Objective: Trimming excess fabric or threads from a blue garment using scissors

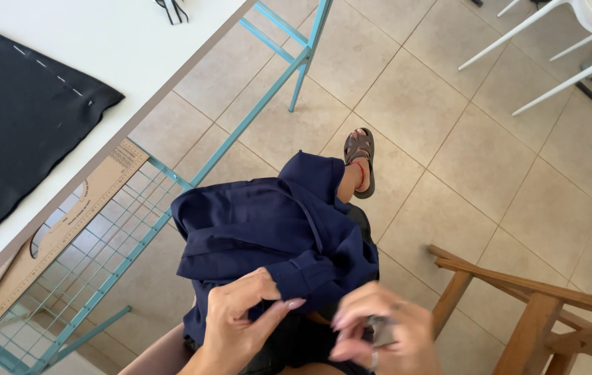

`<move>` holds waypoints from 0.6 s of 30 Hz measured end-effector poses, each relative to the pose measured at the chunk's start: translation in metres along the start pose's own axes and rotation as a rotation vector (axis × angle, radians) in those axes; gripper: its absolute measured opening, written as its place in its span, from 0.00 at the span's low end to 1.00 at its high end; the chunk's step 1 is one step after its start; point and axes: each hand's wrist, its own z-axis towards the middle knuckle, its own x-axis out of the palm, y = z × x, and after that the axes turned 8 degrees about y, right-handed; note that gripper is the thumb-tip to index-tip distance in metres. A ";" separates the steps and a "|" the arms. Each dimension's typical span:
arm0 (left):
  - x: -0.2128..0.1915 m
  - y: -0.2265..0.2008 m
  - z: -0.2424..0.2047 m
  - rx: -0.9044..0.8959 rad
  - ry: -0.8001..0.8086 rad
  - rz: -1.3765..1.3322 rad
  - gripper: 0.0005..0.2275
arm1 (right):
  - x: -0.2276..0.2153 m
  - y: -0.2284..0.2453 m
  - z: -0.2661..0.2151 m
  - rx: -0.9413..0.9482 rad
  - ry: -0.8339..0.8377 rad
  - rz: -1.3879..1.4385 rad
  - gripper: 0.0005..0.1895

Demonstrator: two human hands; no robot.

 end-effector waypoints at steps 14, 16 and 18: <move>-0.051 -0.006 0.012 -0.166 0.067 -0.461 0.06 | -0.027 -0.063 0.049 0.113 0.296 -0.292 0.39; -0.061 -0.011 0.021 -0.131 -0.012 -0.326 0.08 | -0.028 -0.081 0.045 0.222 0.312 -0.394 0.37; -0.071 -0.021 0.032 0.065 -0.266 0.230 0.09 | -0.034 -0.090 0.043 0.293 0.198 -0.457 0.28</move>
